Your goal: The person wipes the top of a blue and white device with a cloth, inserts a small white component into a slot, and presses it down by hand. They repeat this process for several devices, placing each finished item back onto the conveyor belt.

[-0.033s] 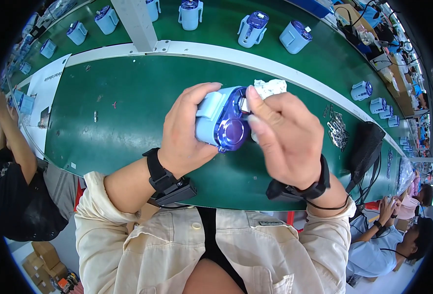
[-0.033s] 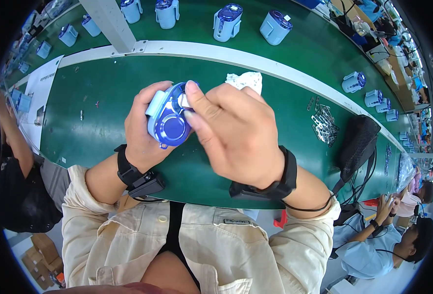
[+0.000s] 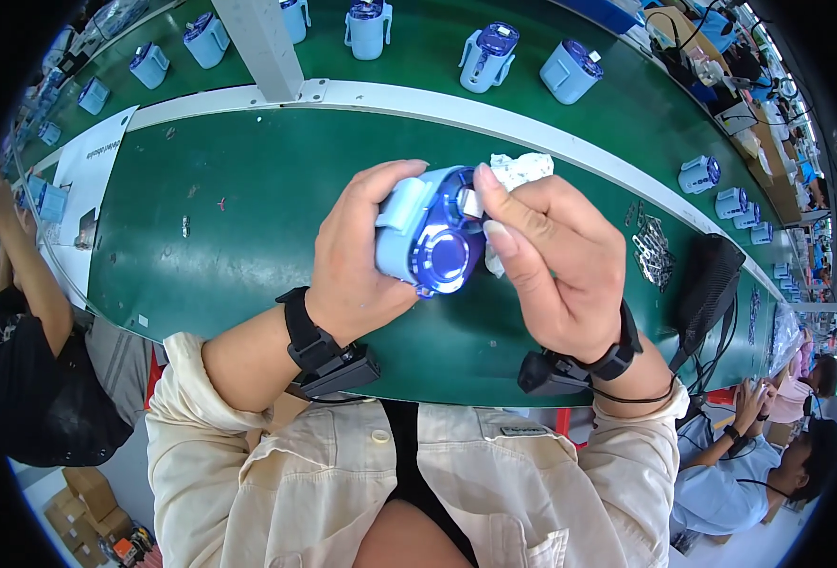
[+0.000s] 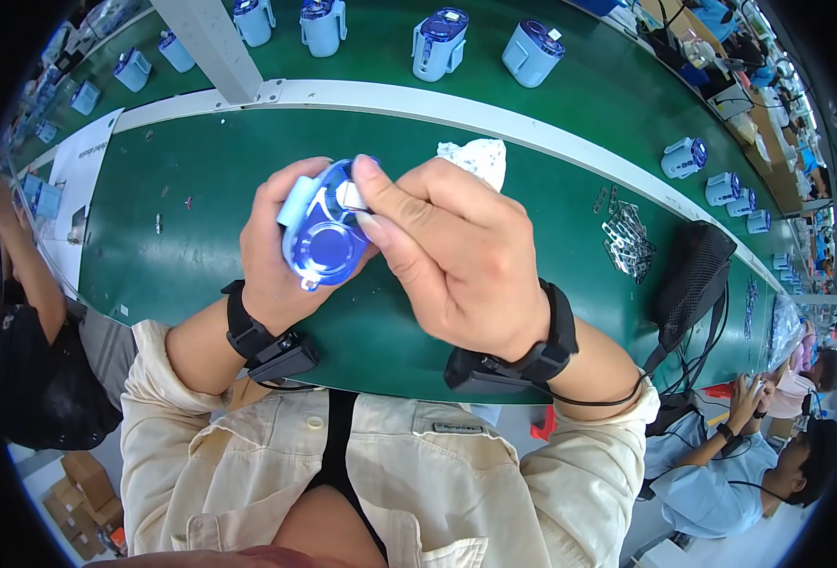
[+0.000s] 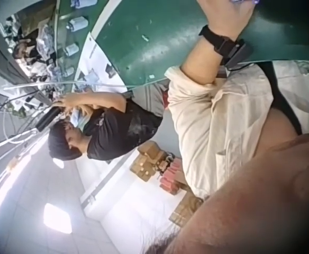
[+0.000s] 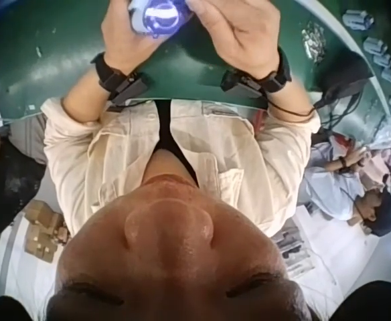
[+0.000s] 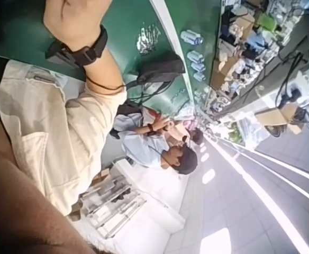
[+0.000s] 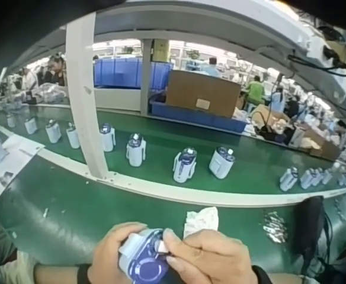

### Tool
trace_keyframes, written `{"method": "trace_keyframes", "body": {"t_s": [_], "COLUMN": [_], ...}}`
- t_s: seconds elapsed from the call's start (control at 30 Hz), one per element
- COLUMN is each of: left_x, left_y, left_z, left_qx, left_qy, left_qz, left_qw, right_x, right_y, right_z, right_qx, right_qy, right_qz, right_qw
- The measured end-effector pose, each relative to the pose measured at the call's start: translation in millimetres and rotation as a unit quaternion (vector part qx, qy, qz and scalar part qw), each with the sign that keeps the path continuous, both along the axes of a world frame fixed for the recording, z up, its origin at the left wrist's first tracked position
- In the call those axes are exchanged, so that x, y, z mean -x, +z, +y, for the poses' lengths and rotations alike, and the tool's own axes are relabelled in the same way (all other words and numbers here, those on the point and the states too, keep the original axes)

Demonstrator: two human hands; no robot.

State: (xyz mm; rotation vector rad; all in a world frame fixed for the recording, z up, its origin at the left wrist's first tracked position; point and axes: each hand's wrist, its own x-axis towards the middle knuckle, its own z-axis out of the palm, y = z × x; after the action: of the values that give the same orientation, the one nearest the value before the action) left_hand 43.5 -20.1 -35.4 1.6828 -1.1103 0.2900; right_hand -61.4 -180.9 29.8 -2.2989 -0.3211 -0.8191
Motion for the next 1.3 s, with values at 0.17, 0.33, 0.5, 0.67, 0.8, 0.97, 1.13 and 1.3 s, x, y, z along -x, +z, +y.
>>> {"method": "trace_keyframes", "body": {"t_s": [0.17, 0.33, 0.5, 0.67, 0.8, 0.97, 1.13, 1.3], "left_x": [4, 4, 1, 0, 1, -1, -4, -4], "left_y": [1, 7, 8, 9, 9, 8, 3, 2], "left_z": [-2, -2, -4, -4, -3, -5, -6, -5], "left_qx": [0.010, -0.004, -0.015, -0.026, -0.030, -0.006, 0.014, 0.005], "left_qy": [-0.030, -0.010, 0.010, 0.037, 0.050, 0.050, 0.043, 0.036], "left_qz": [0.036, 0.000, -0.040, -0.081, -0.092, -0.102, -0.102, -0.079], "left_qw": [0.999, 1.000, 0.999, 0.996, 0.994, 0.993, 0.994, 0.996], "right_x": [2, 7, 8, 5, 2, -3, -3, -3], "right_y": [2, 16, 22, 17, 10, 0, 0, 0], "right_z": [-5, -9, -9, -9, -8, -10, -6, -5], "right_qx": [0.066, 0.164, 0.188, 0.166, 0.139, 0.135, 0.108, 0.054], "right_qy": [-0.031, -0.054, -0.068, -0.068, -0.068, -0.061, -0.067, -0.064], "right_qz": [-0.066, -0.099, -0.070, -0.070, -0.091, -0.135, -0.121, -0.100], "right_qw": [0.995, 0.980, 0.977, 0.981, 0.984, 0.980, 0.985, 0.991]}}
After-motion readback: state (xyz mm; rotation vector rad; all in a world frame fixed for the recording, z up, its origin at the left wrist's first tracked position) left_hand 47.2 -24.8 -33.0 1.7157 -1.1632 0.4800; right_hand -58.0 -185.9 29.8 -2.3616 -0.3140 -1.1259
